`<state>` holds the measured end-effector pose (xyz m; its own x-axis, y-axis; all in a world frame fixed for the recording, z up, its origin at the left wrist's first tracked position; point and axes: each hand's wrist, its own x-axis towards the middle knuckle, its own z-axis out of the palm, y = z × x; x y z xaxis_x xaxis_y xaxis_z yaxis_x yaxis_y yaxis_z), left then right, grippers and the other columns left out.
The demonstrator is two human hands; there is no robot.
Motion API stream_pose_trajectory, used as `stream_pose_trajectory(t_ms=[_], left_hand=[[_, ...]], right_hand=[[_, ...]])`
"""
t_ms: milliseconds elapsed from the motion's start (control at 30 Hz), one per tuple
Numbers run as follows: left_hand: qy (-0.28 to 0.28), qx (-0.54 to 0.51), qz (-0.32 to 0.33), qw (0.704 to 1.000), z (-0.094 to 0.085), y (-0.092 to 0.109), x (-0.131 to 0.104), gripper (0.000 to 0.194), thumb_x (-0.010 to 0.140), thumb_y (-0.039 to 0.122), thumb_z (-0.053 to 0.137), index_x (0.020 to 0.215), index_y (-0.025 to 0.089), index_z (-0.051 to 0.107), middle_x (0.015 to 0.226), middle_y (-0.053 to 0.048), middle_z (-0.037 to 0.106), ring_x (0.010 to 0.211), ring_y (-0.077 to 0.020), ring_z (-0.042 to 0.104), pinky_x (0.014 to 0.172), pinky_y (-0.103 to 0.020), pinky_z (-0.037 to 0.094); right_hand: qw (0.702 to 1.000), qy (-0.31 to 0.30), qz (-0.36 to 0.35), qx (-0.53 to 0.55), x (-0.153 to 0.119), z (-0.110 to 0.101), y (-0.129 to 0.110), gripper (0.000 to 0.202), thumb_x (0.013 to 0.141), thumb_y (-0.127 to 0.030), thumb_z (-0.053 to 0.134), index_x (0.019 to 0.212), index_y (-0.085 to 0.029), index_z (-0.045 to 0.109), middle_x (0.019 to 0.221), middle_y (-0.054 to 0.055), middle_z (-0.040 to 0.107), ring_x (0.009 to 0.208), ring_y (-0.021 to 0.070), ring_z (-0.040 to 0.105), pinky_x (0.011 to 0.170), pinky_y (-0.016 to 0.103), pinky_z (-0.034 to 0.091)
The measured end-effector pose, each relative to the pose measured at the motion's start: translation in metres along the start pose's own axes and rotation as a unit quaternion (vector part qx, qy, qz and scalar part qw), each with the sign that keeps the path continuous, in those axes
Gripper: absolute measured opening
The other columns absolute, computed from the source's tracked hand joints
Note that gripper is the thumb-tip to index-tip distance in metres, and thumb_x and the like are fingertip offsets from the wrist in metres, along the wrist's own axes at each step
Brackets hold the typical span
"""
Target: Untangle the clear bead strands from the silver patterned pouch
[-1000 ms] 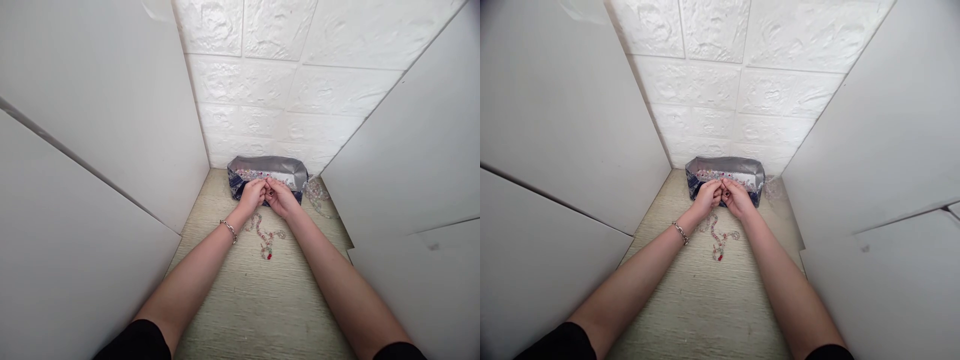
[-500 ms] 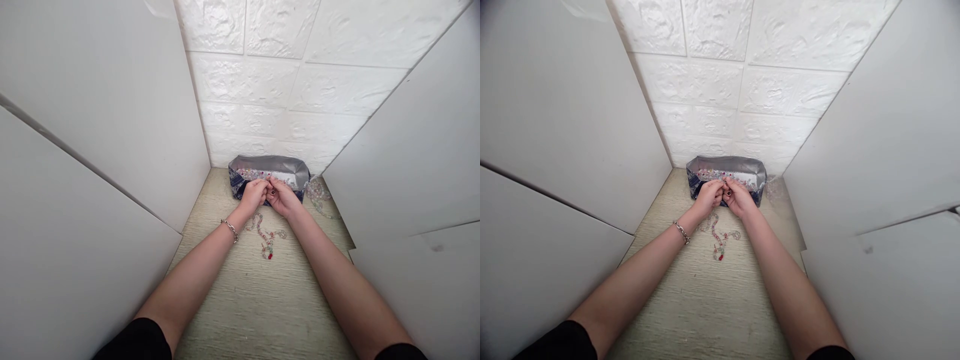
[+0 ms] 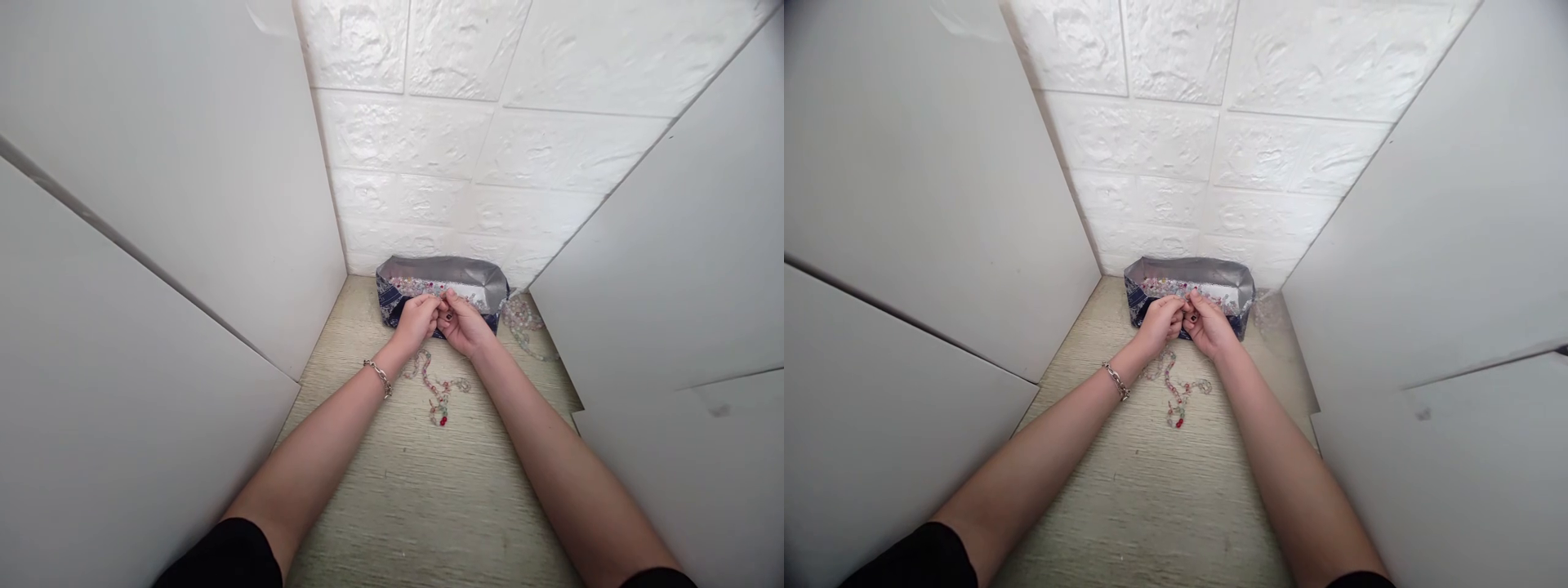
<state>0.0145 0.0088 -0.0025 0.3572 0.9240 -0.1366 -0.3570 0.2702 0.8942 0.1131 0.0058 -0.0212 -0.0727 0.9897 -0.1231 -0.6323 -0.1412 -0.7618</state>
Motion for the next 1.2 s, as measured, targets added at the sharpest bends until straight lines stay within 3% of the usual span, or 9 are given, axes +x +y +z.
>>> stream_pose_trajectory(t_ms=[1200], left_hand=[[-0.001,0.018,-0.006,1.000,0.0001,0.0002,0.0008,0.011,0.066,0.021,0.044,0.057,0.015,0.043,0.036,0.009,0.028,0.025,-0.0003,0.022,0.031,-0.017,0.010]], right_hand=[[1.000,-0.013,-0.001,0.013,-0.0005,-0.0006,0.0001,0.014,0.063,-0.024,0.065,0.066,-0.016,0.054,0.053,-0.006,0.049,0.044,0.0020,0.041,0.037,0.012,0.034]])
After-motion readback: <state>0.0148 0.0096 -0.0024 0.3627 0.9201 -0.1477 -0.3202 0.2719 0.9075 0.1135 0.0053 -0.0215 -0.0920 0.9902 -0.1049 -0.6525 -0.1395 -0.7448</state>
